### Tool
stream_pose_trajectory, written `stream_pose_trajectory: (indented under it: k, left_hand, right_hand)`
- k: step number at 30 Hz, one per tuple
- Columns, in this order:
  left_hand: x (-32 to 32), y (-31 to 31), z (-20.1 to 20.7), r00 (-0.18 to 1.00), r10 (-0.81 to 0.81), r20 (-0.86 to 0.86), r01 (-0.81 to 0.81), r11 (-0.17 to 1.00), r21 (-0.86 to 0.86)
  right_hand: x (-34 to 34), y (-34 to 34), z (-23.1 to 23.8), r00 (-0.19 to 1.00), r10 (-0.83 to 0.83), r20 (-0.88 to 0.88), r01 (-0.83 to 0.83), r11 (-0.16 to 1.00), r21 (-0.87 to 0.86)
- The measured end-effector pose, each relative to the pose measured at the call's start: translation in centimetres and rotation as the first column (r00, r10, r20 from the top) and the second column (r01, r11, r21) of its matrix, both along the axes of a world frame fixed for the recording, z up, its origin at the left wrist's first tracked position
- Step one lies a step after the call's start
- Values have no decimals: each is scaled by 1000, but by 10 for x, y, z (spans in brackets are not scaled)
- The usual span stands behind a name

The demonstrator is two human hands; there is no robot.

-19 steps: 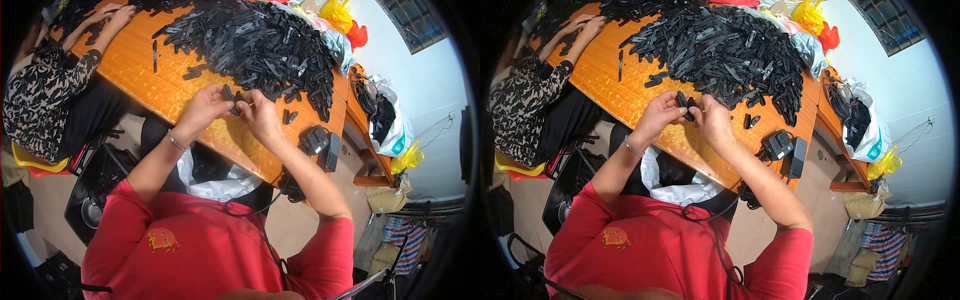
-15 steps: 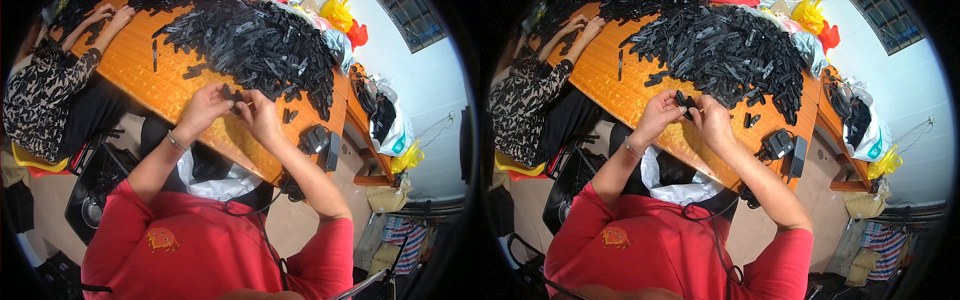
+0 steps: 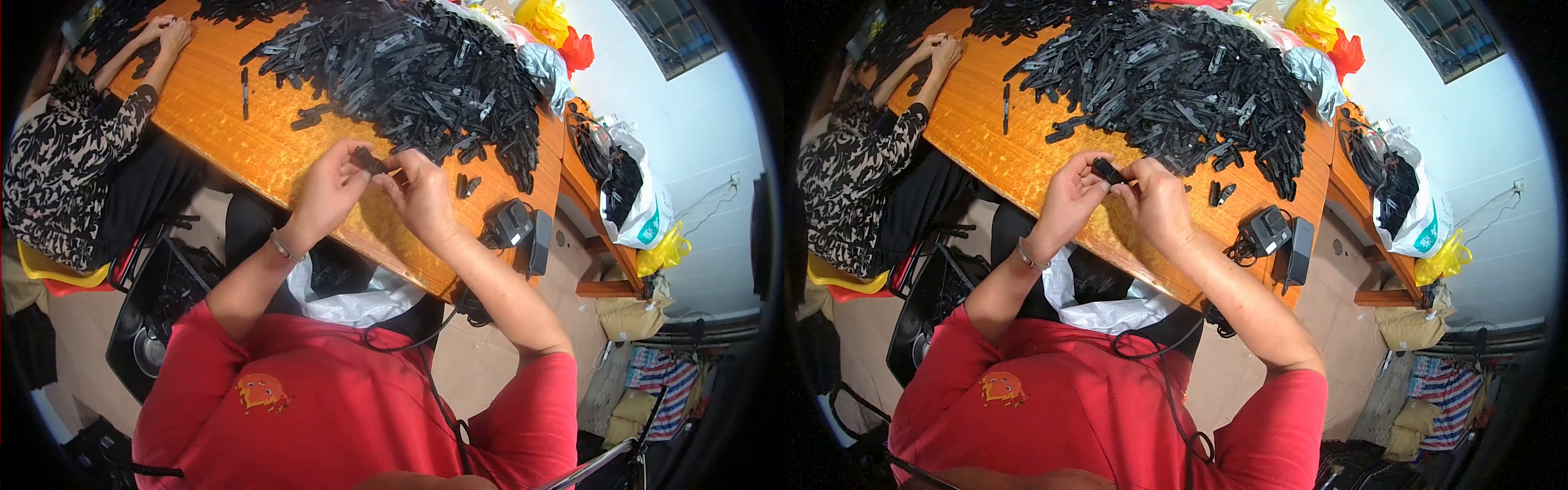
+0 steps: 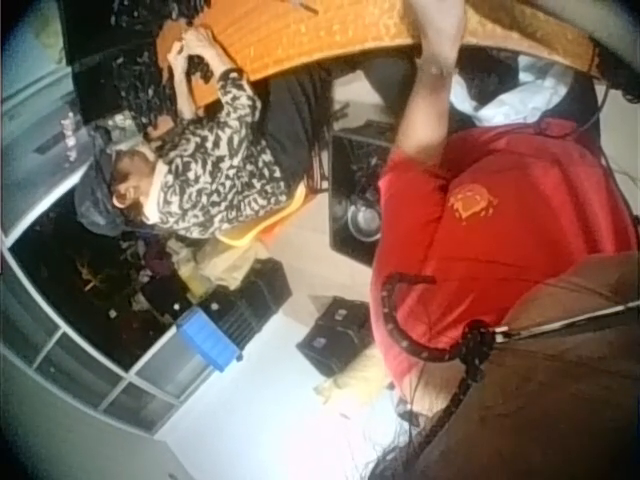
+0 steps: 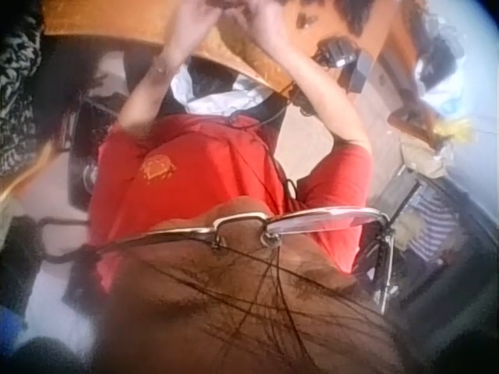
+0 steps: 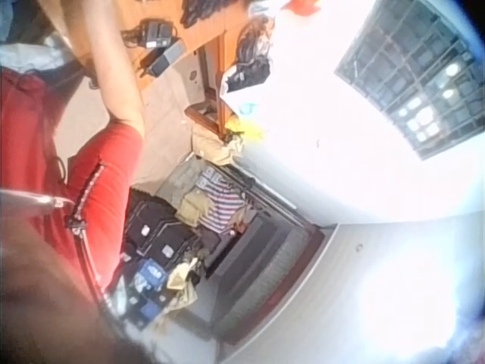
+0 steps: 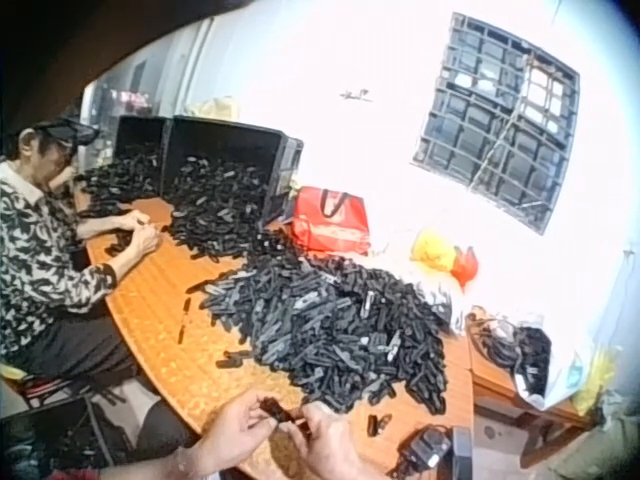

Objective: The person assembles plastic components by taking pieces from a pile on a table, connecting them together by hand, and dropping the assembled parts into a bag.

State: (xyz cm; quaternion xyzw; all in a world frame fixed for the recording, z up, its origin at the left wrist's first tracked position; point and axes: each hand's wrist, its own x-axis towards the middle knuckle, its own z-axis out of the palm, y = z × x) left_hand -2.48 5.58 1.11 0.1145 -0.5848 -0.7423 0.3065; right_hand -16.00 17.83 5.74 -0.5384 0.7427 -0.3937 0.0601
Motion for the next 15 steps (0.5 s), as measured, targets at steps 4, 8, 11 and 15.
stream_pose_trajectory:
  k: [4, 8, 11, 15]
  left_hand:
    - [8, 14, 19, 999, 35, -36, -38, 994, -103]
    - [12, 17, 20, 986, 169, -1, -159, 925, -346]
    - [16, 12, 12, 987, 154, 42, -131, 928, -348]
    - [24, 16, 10, 996, 64, 59, -54, 985, -161]
  right_hand:
    - [3, 3, 4, 999, 31, -27, -32, 998, -49]
    - [7, 2, -2, 993, 103, -61, -107, 992, -64]
    - [9, 5, -7, 989, 110, -103, -113, 993, -28]
    - [15, 7, -15, 982, 120, -144, -122, 993, 0]
